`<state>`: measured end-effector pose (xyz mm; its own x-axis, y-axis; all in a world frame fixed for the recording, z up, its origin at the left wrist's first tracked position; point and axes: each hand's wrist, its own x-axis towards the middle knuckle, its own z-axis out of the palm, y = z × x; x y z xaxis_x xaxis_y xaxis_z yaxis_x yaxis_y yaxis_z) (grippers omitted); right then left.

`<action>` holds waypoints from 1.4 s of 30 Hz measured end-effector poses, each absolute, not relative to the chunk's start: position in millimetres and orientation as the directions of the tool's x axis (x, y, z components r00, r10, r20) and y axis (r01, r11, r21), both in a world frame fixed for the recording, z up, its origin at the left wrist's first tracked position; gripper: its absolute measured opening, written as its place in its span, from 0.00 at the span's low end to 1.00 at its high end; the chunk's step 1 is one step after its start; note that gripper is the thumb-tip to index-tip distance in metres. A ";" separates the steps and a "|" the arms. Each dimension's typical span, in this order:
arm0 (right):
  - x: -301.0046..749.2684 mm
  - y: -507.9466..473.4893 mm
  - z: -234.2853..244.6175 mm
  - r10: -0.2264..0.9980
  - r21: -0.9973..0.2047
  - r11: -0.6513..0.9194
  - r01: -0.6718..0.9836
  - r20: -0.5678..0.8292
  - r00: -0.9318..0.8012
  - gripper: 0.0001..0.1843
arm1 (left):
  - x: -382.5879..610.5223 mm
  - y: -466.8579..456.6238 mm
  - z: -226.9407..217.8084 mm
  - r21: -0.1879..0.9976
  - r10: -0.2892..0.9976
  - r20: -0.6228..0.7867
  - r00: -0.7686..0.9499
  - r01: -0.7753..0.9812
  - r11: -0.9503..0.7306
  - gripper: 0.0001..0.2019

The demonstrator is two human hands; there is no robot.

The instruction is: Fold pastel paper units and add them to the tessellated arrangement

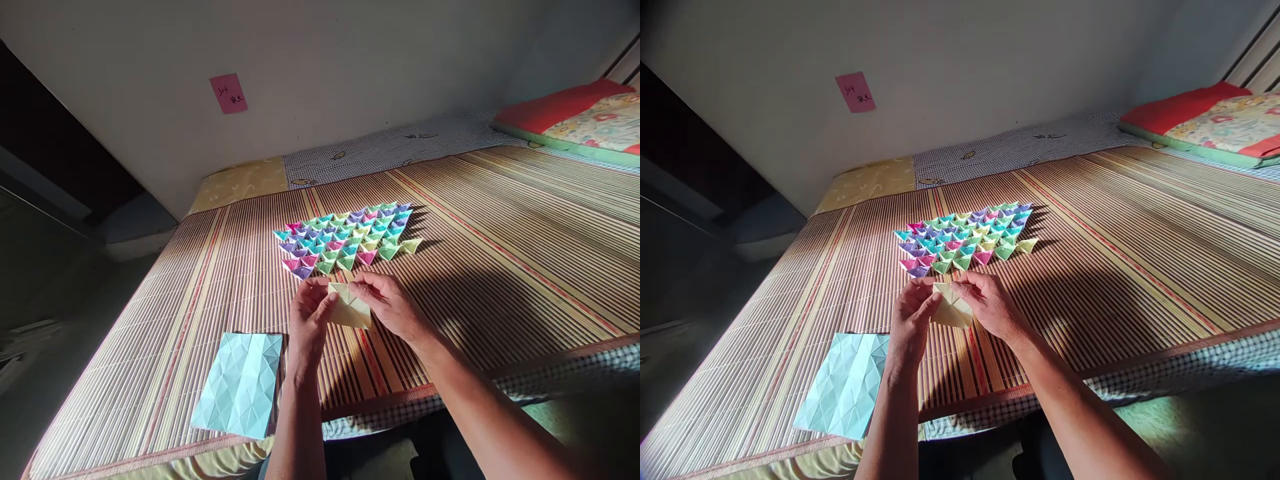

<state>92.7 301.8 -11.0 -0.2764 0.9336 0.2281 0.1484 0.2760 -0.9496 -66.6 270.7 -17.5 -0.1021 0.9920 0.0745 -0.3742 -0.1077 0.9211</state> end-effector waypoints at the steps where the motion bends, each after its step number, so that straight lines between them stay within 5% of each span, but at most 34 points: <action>1: 92.4 301.6 -10.9 0.934 -0.948 0.279 0.154 0.231 -0.273 0.18 | -67.2 270.8 -17.1 0.916 0.990 0.078 -0.122 -0.383 -0.119 0.16; 12: 90.4 301.2 -9.8 0.929 -0.925 0.325 0.198 0.272 -0.252 0.18 | -69.9 270.4 -16.3 0.950 0.976 0.104 -0.190 -0.273 -0.154 0.13; 42: 87.0 297.5 -7.4 0.879 -0.851 0.447 0.274 0.362 -0.310 0.18 | -64.0 276.3 -26.4 0.903 0.946 0.002 -0.323 -0.405 -0.140 0.11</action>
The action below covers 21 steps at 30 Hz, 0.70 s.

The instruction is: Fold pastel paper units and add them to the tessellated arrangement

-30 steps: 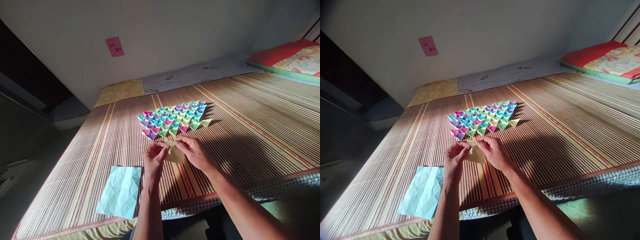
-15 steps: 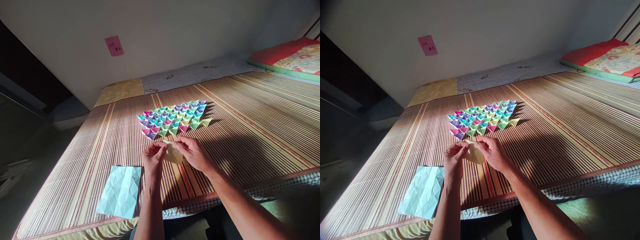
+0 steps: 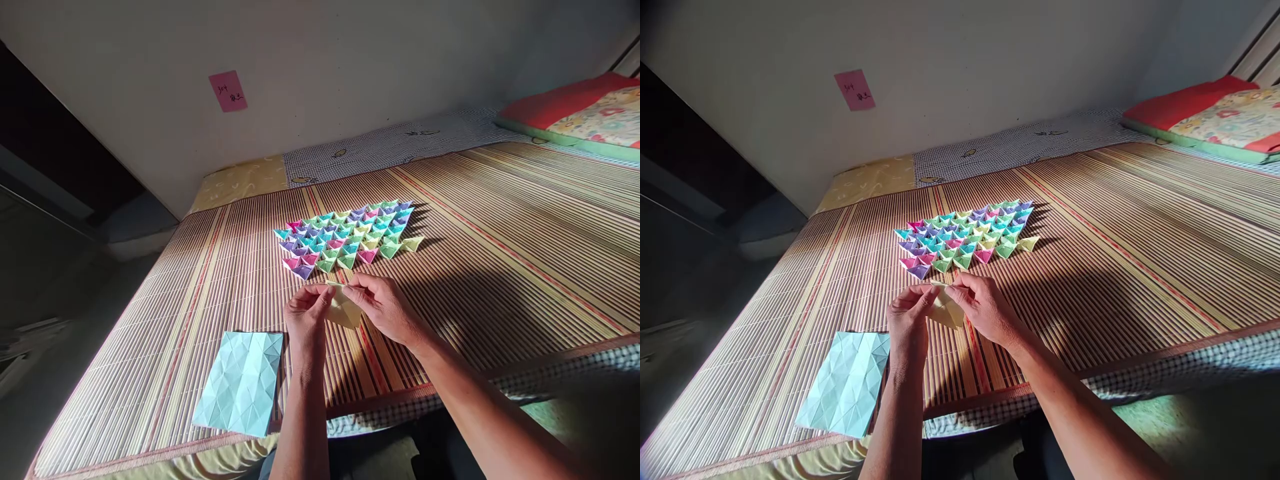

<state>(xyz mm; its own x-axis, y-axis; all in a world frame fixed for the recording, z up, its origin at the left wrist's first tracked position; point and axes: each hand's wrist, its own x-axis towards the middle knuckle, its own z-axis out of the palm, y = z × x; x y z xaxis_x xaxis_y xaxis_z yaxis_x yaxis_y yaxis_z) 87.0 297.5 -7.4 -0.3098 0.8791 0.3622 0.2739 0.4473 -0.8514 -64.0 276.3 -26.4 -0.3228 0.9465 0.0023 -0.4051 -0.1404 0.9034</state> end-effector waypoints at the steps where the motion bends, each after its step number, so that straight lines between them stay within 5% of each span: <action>1: 87.0 297.4 -7.3 0.877 -0.847 0.452 0.281 0.364 -0.315 0.18 | -63.8 276.5 -26.2 0.904 0.946 -0.001 -0.323 -0.405 -0.137 0.12; 21: 88.4 298.8 -10.2 0.873 -0.804 0.463 0.373 0.343 -0.346 0.21 | -60.4 277.1 -22.2 0.876 0.943 -0.003 -0.332 -0.456 -0.158 0.19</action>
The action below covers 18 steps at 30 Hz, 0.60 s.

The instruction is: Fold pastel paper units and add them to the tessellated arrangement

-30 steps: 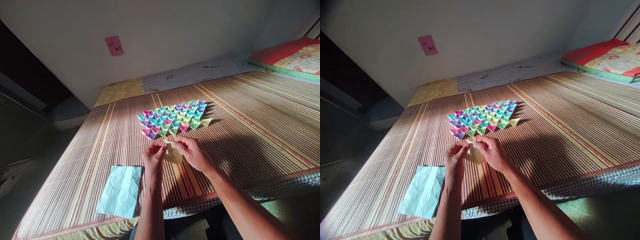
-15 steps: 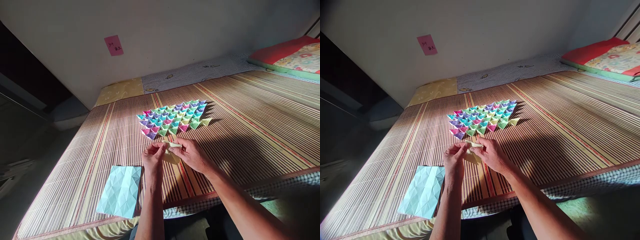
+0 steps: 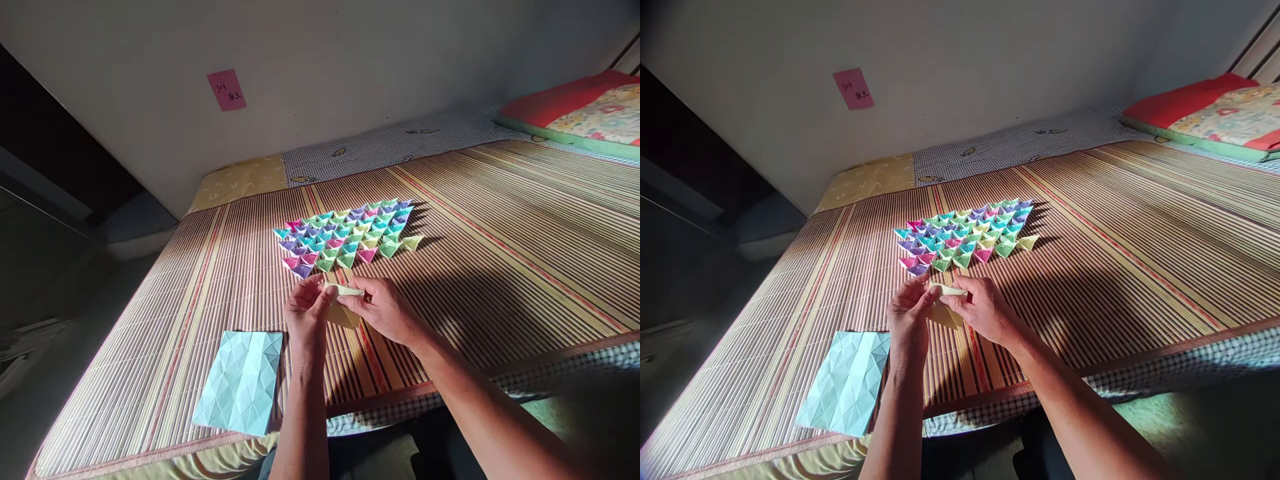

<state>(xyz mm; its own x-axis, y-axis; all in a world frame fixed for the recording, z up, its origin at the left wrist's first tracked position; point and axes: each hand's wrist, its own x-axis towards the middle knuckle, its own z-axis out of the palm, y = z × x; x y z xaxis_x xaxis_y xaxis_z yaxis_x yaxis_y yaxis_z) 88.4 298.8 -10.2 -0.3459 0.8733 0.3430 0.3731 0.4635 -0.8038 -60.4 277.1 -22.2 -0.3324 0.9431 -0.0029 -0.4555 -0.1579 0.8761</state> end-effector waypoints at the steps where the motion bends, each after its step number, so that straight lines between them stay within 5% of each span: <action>1: 88.7 298.8 -10.3 0.874 -0.803 0.462 0.376 0.340 -0.348 0.20 | -61.3 276.8 -22.7 0.885 0.952 -0.011 -0.306 -0.446 -0.133 0.18; 18: 92.9 302.3 -9.9 0.858 -0.798 0.492 0.349 0.376 -0.350 0.25 | -79.4 273.3 -21.9 0.956 0.995 -0.015 -0.095 -0.294 -0.014 0.16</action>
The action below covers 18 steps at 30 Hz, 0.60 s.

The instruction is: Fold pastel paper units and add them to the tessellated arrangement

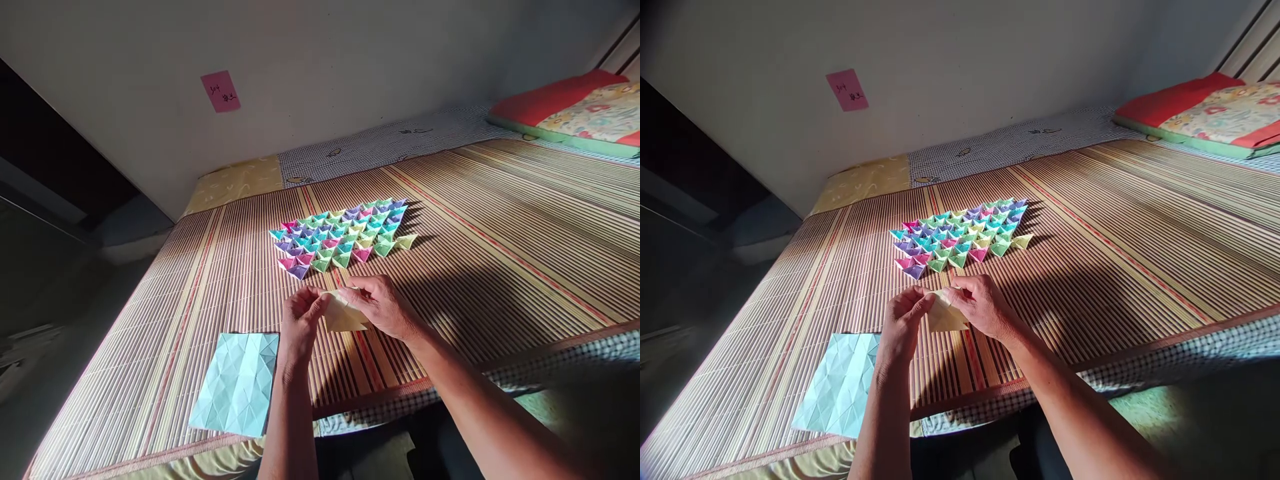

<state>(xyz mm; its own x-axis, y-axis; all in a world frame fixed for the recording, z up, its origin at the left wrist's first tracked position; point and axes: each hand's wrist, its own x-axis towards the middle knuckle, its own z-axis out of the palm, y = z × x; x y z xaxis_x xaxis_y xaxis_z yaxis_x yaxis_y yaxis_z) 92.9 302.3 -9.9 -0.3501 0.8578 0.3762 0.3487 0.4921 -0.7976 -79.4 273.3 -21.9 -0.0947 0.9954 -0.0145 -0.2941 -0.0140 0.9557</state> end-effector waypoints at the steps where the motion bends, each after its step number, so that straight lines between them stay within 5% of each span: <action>1: 93.2 302.3 -9.4 0.859 -0.799 0.490 0.348 0.374 -0.349 0.26 | -80.7 273.0 -20.9 0.963 0.997 -0.009 -0.080 -0.270 -0.012 0.16; 18: 98.0 305.0 -7.7 0.860 -0.827 0.475 0.301 0.363 -0.359 0.23 | -86.4 272.1 -15.9 0.986 0.998 -0.015 -0.068 -0.167 0.004 0.16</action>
